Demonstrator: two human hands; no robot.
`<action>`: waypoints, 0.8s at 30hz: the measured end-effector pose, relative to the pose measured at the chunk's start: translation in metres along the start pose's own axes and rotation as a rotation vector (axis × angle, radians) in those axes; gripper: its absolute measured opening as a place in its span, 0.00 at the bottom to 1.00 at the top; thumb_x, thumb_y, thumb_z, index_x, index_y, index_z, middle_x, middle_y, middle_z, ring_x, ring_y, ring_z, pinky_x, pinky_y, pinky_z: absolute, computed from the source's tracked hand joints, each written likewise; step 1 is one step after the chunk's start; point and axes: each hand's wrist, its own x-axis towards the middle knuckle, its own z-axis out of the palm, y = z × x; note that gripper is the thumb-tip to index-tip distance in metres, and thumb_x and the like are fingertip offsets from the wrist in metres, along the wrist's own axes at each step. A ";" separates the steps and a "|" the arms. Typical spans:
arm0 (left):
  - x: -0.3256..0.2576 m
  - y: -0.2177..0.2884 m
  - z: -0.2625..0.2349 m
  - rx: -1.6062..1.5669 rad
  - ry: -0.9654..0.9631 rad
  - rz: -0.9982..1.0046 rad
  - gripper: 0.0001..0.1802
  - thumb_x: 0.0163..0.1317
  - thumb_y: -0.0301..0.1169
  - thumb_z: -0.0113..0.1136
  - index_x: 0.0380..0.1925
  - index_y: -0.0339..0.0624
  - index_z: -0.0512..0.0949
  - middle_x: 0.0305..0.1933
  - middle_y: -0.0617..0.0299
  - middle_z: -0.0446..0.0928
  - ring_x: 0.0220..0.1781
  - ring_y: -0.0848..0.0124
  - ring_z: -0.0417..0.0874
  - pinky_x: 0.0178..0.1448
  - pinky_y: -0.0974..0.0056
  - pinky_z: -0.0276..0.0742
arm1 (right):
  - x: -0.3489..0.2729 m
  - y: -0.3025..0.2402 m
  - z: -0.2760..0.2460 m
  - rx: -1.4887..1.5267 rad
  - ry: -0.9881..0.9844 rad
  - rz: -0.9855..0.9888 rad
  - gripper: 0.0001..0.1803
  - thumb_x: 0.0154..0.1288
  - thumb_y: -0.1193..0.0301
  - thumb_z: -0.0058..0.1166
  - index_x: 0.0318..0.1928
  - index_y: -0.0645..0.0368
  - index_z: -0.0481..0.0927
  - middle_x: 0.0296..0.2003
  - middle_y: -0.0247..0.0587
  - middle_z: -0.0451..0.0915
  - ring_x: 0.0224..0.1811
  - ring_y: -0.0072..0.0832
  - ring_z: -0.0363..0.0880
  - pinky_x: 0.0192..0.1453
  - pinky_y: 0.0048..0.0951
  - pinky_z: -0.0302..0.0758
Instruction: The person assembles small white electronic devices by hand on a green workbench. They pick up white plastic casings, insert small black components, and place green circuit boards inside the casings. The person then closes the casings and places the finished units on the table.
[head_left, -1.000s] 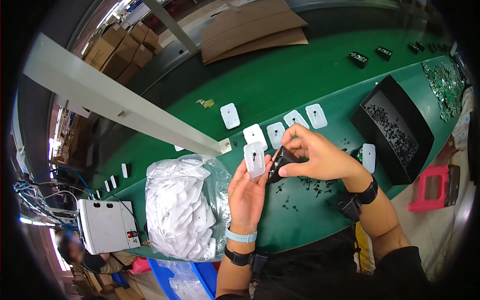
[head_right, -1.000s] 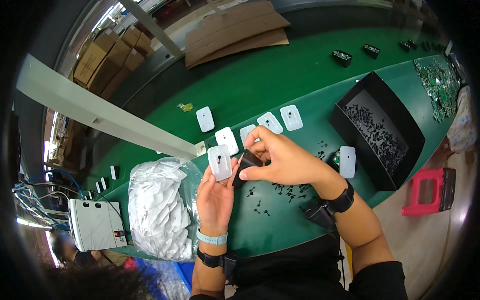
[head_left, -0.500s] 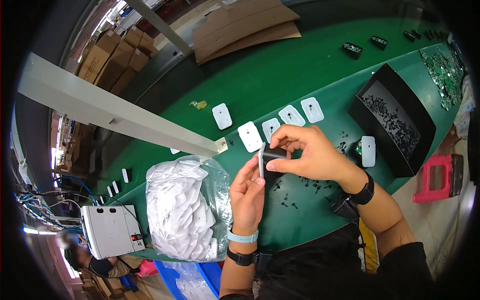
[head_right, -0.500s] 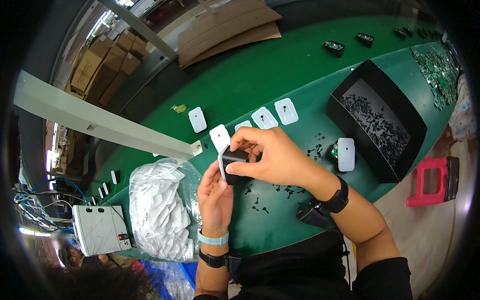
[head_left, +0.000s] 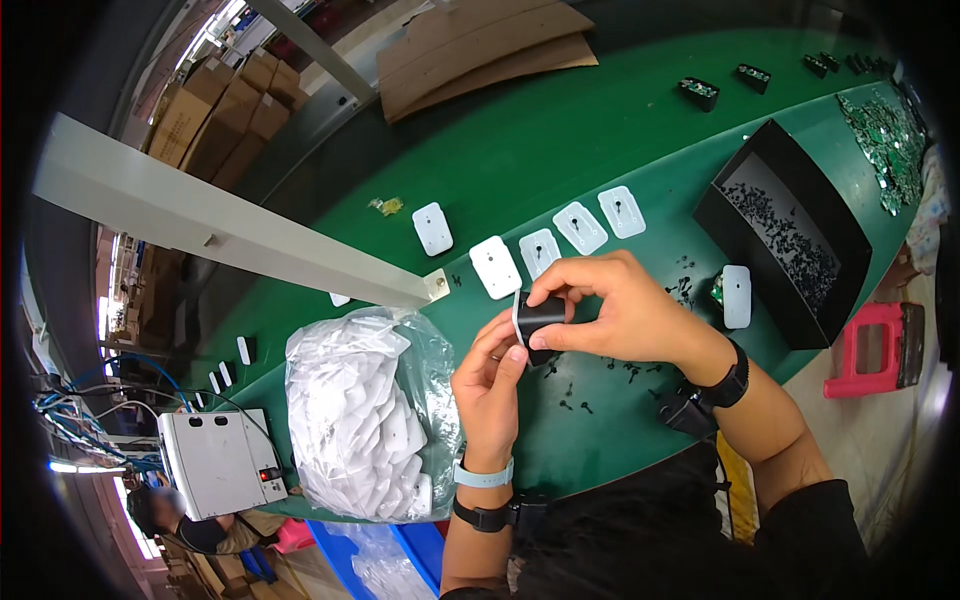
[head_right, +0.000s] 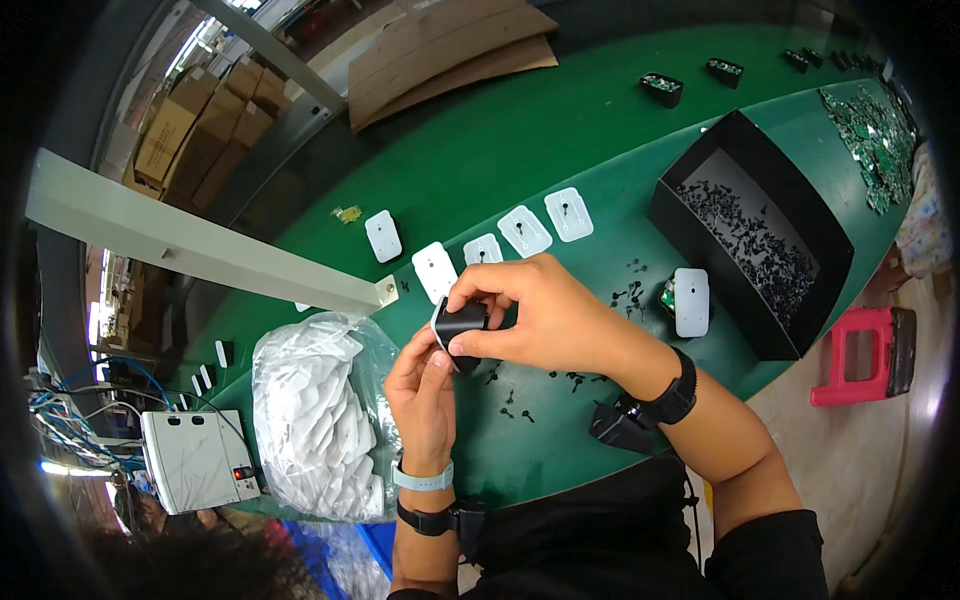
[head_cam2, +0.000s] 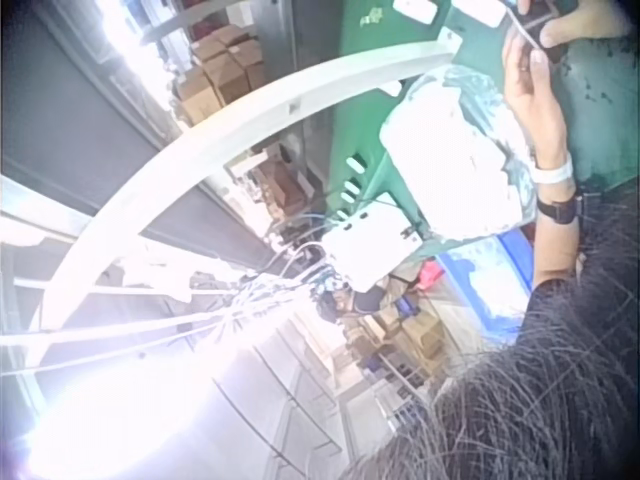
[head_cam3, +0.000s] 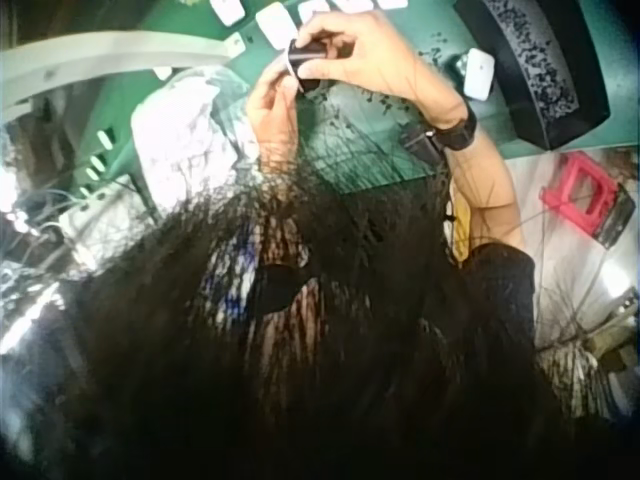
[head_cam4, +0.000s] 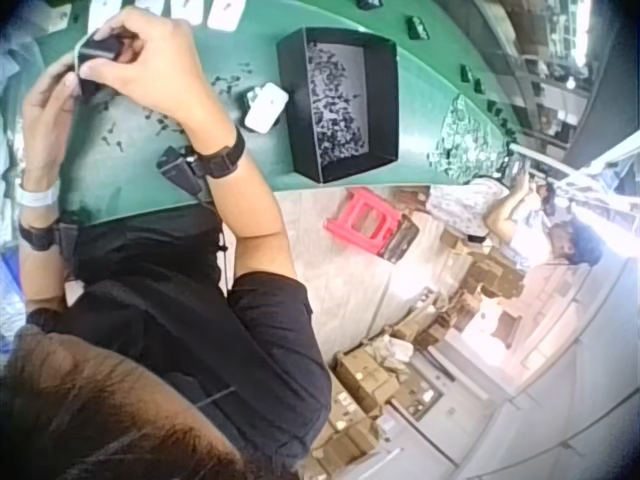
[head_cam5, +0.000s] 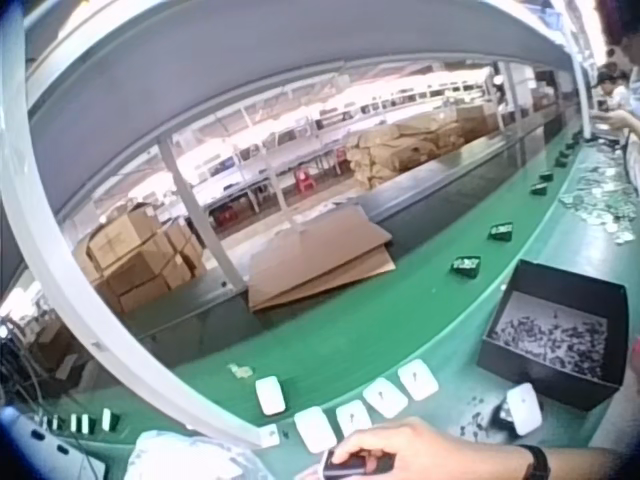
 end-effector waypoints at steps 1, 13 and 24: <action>0.000 0.000 0.000 -0.001 0.003 0.007 0.17 0.71 0.21 0.58 0.58 0.28 0.77 0.66 0.48 0.75 0.66 0.62 0.78 0.68 0.59 0.74 | 0.000 0.000 -0.001 -0.029 -0.010 -0.011 0.16 0.54 0.72 0.74 0.43 0.61 0.84 0.36 0.37 0.86 0.32 0.23 0.82 0.40 0.24 0.79; -0.002 -0.001 -0.001 -0.023 -0.048 0.143 0.21 0.68 0.18 0.60 0.61 0.28 0.74 0.68 0.45 0.72 0.68 0.56 0.77 0.73 0.54 0.72 | -0.002 -0.004 0.004 -0.035 0.056 -0.121 0.15 0.54 0.70 0.73 0.42 0.56 0.85 0.34 0.34 0.85 0.30 0.24 0.79 0.38 0.25 0.77; -0.001 -0.004 -0.007 0.007 -0.095 0.201 0.21 0.66 0.17 0.61 0.59 0.28 0.75 0.67 0.44 0.72 0.67 0.55 0.76 0.72 0.51 0.73 | -0.004 -0.008 0.003 -0.100 0.015 -0.115 0.18 0.50 0.74 0.77 0.43 0.60 0.85 0.37 0.38 0.86 0.36 0.27 0.83 0.42 0.28 0.80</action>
